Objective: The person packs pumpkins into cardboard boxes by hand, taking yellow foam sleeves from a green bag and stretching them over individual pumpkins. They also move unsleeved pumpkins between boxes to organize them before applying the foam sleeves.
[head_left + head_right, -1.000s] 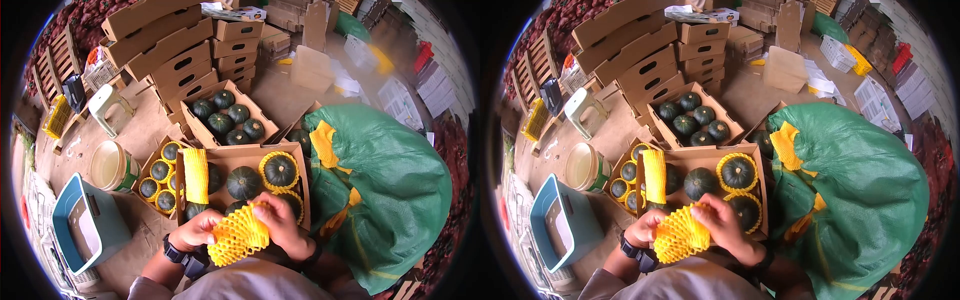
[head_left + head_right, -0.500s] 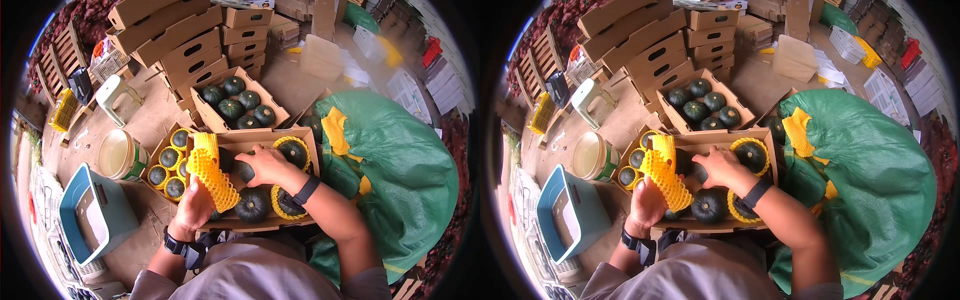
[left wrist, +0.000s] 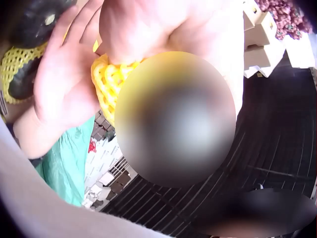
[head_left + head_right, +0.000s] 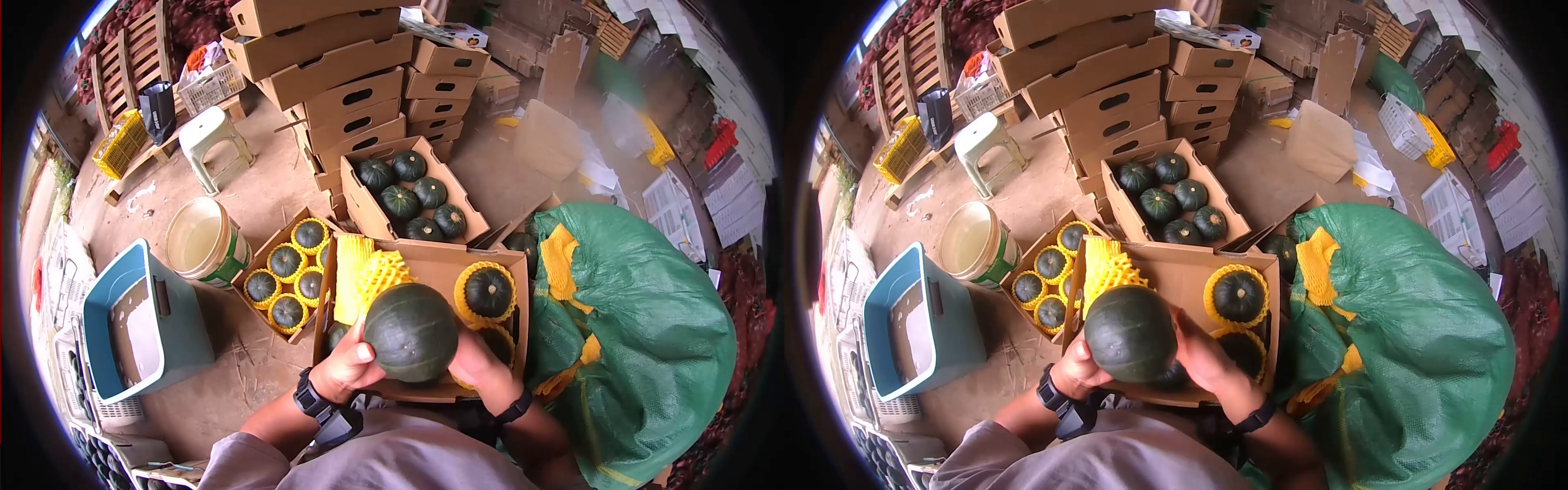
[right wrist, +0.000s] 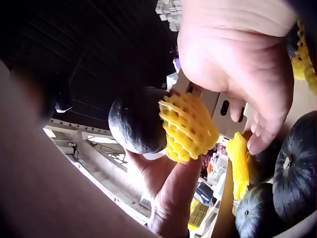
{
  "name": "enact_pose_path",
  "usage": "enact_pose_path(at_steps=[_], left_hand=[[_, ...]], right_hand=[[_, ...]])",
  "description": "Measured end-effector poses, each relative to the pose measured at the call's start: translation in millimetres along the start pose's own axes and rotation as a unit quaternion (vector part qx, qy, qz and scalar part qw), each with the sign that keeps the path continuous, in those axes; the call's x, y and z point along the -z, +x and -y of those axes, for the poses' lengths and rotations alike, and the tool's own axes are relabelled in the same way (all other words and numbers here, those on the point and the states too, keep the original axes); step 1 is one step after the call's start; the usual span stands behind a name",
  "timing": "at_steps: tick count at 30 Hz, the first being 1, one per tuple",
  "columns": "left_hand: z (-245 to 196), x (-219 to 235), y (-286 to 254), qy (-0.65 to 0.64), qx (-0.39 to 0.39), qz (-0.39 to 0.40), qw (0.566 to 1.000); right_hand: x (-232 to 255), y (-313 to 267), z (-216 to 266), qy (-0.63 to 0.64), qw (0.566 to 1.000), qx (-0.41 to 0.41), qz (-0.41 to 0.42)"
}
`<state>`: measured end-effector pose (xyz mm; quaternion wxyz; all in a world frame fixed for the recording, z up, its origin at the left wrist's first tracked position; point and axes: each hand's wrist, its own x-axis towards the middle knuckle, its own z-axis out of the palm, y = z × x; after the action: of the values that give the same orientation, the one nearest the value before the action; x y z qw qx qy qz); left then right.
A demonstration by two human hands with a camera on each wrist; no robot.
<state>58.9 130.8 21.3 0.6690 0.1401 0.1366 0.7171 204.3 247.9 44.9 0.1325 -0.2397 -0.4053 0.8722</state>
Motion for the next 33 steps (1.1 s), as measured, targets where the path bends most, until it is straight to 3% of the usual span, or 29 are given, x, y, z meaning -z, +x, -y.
enact_pose_path(at_steps=[1, 2, 4, 5, 6, 7, 8, 9, 10, 12, 14, 16, 18, 20, 21, 24, 27, 29, 31, 32, 33], left_hand=[[4.4, -2.8, -1.9, -0.021, 0.036, 0.026, 0.999], [5.0, -9.4, -5.7, 0.049, 0.050, -0.016, 0.997], [0.0, -7.9, -13.5, -0.007, 0.067, 0.049, 0.997], [-0.8, -12.7, -12.1, 0.030, 0.058, 0.034, 0.997], [-3.3, -22.0, -7.9, 0.067, 0.050, 0.020, 0.996], [-3.0, -27.9, -4.6, 0.105, 0.041, 0.005, 0.994], [2.1, -29.2, -1.4, 0.106, 0.009, -0.031, 0.994], [8.1, -29.7, 4.0, 0.109, -0.026, -0.066, 0.992], [13.2, -29.7, 8.9, 0.111, -0.060, -0.100, 0.987], [19.8, -30.9, 16.3, 0.142, -0.125, -0.125, 0.974], [24.4, -33.8, 21.0, 0.198, -0.177, -0.159, 0.951], [19.2, -34.1, 23.1, 0.296, -0.183, -0.151, 0.926], [12.6, -25.8, 21.3, 0.377, -0.160, -0.123, 0.904], [18.2, -20.0, 20.9, 0.356, -0.164, -0.113, 0.913], [18.1, -17.0, 20.7, 0.338, -0.158, -0.113, 0.921], [21.3, -7.9, 19.6, 0.301, -0.149, -0.120, 0.934], [21.3, -4.3, 18.5, 0.269, -0.123, -0.129, 0.947], [19.3, -2.1, 16.6, 0.278, -0.109, -0.122, 0.946], [24.5, -4.7, 15.3, 0.236, -0.141, -0.063, 0.959], [27.8, -5.8, 13.2, 0.214, -0.158, -0.034, 0.963], [33.2, 1.2, 9.9, 0.089, -0.097, -0.025, 0.991]], right_hand=[[6.9, -2.9, -10.2, 0.110, 0.989, -0.098, 0.007], [17.1, -1.4, -11.3, 0.114, 0.989, -0.080, 0.059], [27.9, -2.0, -0.9, 0.118, 0.979, -0.042, 0.162], [27.5, -7.0, 5.3, 0.151, 0.985, -0.026, 0.083], [21.3, -8.9, 13.8, 0.006, 0.997, 0.076, -0.005], [15.4, -10.2, 19.5, -0.139, 0.971, 0.173, -0.094], [7.7, -12.8, 24.6, -0.279, 0.906, 0.263, -0.179], [-6.2, -16.3, 30.2, -0.390, 0.796, 0.390, -0.251], [-5.9, -17.2, 27.6, -0.436, 0.712, 0.473, -0.283], [-16.0, -21.0, 28.2, -0.543, 0.556, 0.548, -0.308], [-15.0, -19.9, 18.2, -0.543, 0.590, 0.533, -0.270], [-18.2, -16.9, 18.9, -0.474, 0.689, 0.483, -0.259], [-16.4, -21.0, 25.3, -0.524, 0.726, 0.421, -0.140], [-5.0, -11.6, 6.7, -0.278, 0.884, 0.367, -0.083], [-2.0, -11.9, 1.9, -0.220, 0.911, 0.338, -0.089], [-8.9, -13.9, 0.0, -0.112, 0.954, 0.258, -0.103], [-11.2, -14.4, 2.9, -0.119, 0.957, 0.249, -0.084], [-9.9, -16.1, 4.0, -0.026, 0.975, 0.211, -0.070], [-5.3, -15.5, 6.1, 0.039, 0.981, 0.182, -0.048], [-3.0, -13.5, 6.4, -0.074, 0.975, 0.200, -0.062], [-1.2, -10.4, 5.1, -0.185, 0.956, 0.216, -0.074]])
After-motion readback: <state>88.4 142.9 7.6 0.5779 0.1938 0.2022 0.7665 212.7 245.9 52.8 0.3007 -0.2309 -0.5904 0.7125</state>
